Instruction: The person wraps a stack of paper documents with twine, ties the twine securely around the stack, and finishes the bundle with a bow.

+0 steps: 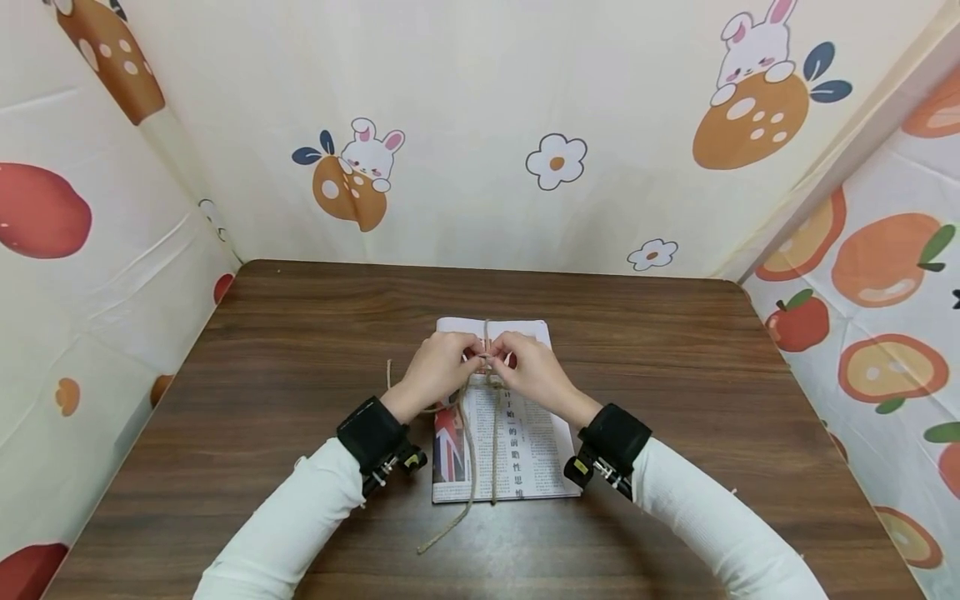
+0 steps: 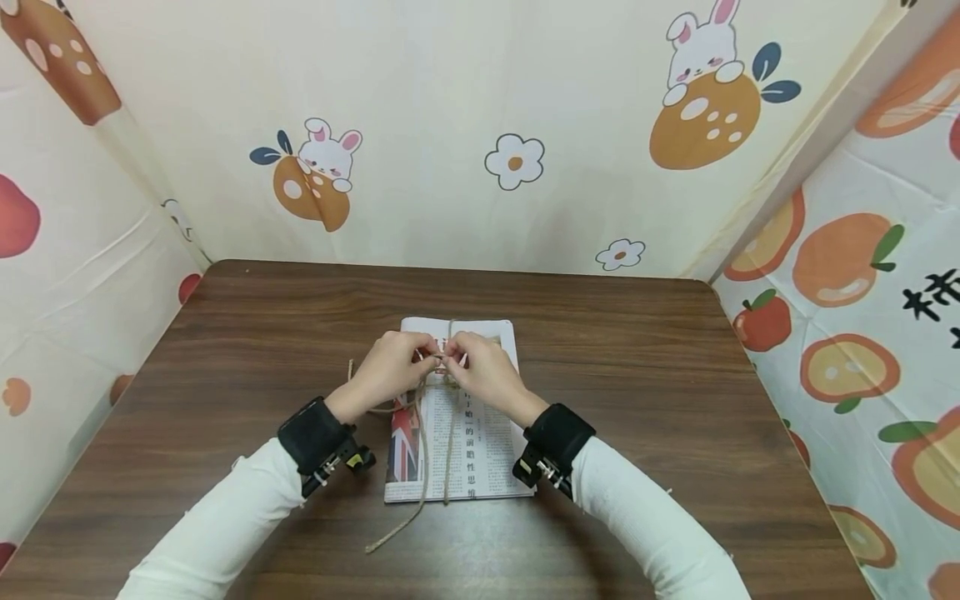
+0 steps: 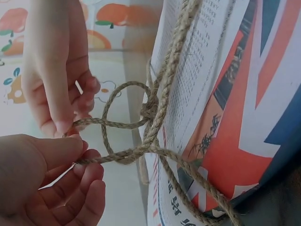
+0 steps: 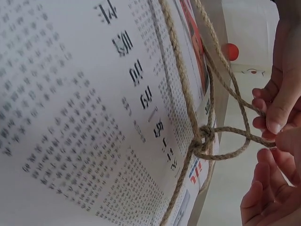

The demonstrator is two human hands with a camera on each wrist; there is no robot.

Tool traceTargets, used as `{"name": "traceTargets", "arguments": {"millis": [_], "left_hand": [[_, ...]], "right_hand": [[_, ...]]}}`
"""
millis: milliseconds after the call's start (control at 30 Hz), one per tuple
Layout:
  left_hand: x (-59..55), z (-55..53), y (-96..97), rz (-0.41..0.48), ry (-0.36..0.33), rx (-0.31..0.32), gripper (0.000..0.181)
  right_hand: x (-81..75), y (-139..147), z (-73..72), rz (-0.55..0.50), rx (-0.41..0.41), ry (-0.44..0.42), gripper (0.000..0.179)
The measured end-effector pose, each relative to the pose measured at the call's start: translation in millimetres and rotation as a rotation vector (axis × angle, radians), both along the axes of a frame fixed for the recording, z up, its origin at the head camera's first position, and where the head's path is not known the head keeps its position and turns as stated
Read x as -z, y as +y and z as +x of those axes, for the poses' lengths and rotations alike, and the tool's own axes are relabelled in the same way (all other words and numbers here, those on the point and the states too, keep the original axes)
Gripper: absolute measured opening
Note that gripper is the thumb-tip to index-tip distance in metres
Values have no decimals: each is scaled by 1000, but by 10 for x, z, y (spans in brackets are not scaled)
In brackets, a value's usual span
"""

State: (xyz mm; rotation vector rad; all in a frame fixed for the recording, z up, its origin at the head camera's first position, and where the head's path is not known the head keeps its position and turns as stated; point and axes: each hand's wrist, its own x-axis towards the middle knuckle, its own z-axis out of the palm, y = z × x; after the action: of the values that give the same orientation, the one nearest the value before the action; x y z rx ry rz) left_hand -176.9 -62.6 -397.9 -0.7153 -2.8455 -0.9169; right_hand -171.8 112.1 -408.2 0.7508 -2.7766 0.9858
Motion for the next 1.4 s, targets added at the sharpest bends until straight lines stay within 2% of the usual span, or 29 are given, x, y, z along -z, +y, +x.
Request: {"name": "traceTargets", "arguments": {"millis": [233, 367, 567, 733, 933, 1200, 1400], "left_hand": [[-12, -38, -71, 78, -37, -13, 6], [-26, -45, -91, 105, -67, -16, 5], [-29, -51, -109, 128, -84, -18, 6], [-18, -53, -115, 139, -83, -17, 6], [0, -35, -125, 153, -83, -11, 5], [56, 3, -198, 170, -66, -37, 4], [110, 32, -263, 197, -78, -27, 4]], "right_hand": [[31, -24, 137, 26, 46, 25, 7], [33, -104, 265, 76, 15, 24, 7], [118, -272, 476, 222, -57, 26, 8], [207, -367, 591, 292, -41, 33, 20], [225, -356, 603, 273, -34, -20, 18], [111, -165, 514, 185, -50, -122, 9], [57, 28, 441, 199, -30, -123, 6]]}}
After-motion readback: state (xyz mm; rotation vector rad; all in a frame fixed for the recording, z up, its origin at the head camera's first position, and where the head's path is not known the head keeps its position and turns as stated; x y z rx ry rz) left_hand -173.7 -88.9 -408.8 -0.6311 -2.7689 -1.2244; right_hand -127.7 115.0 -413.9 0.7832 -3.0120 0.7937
